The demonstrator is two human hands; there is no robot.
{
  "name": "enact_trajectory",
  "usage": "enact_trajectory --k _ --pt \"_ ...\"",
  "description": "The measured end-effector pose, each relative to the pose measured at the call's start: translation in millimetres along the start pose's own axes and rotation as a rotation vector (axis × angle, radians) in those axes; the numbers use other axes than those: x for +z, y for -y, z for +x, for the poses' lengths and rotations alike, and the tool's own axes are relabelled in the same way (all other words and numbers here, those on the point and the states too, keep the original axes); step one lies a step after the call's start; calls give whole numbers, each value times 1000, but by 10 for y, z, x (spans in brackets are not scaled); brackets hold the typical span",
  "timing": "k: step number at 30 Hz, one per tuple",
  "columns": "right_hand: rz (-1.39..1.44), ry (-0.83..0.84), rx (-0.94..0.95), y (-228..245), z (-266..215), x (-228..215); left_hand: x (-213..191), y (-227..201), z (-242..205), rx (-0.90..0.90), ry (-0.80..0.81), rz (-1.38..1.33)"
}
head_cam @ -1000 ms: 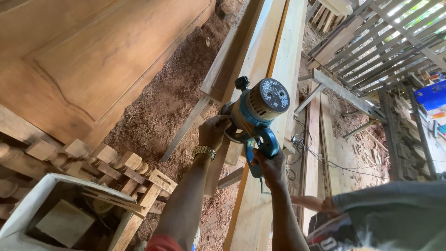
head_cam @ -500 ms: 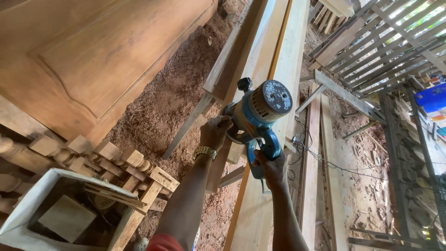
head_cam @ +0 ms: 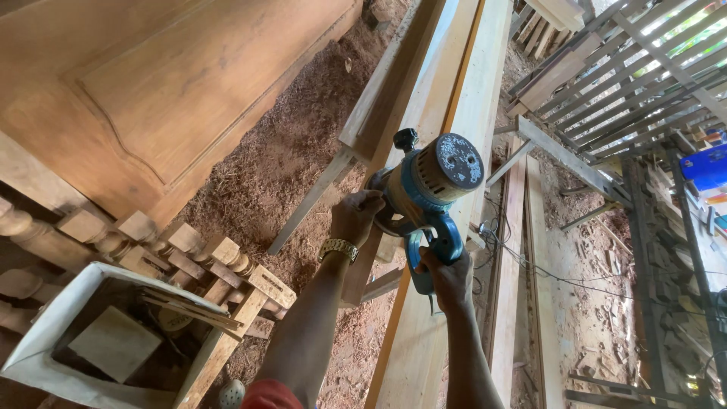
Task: Use a wood router to shape the edge of a wooden board.
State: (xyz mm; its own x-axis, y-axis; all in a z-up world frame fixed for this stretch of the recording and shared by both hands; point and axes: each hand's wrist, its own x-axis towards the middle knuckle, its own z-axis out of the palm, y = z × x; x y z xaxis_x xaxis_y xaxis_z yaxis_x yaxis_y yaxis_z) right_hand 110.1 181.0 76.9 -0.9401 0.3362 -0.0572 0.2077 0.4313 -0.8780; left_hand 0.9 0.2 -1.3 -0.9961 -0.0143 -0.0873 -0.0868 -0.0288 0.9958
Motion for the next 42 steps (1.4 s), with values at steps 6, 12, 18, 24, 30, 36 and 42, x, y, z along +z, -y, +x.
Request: enact_trajectory --k 6,12,18,24,30,36,42 --pt "42 11 -9 -3 -74 13 -12 75 -52 7 -8 -39" --pt "68 23 -8 7 -162 6 -32 111 -109 -2 0 30" --pt "43 30 -12 -16 -236 12 -90 80 -188 -10 8 63" --pt "17 14 6 -4 -311 22 -108 99 -236 -7 -14 56" --pt "47 1 6 -8 -372 36 -139 98 -288 3 -15 18" --pt "95 9 -5 3 -425 48 -169 100 -339 62 -44 25" --pt "49 23 -18 25 -506 54 -201 71 -403 -18 -24 24"
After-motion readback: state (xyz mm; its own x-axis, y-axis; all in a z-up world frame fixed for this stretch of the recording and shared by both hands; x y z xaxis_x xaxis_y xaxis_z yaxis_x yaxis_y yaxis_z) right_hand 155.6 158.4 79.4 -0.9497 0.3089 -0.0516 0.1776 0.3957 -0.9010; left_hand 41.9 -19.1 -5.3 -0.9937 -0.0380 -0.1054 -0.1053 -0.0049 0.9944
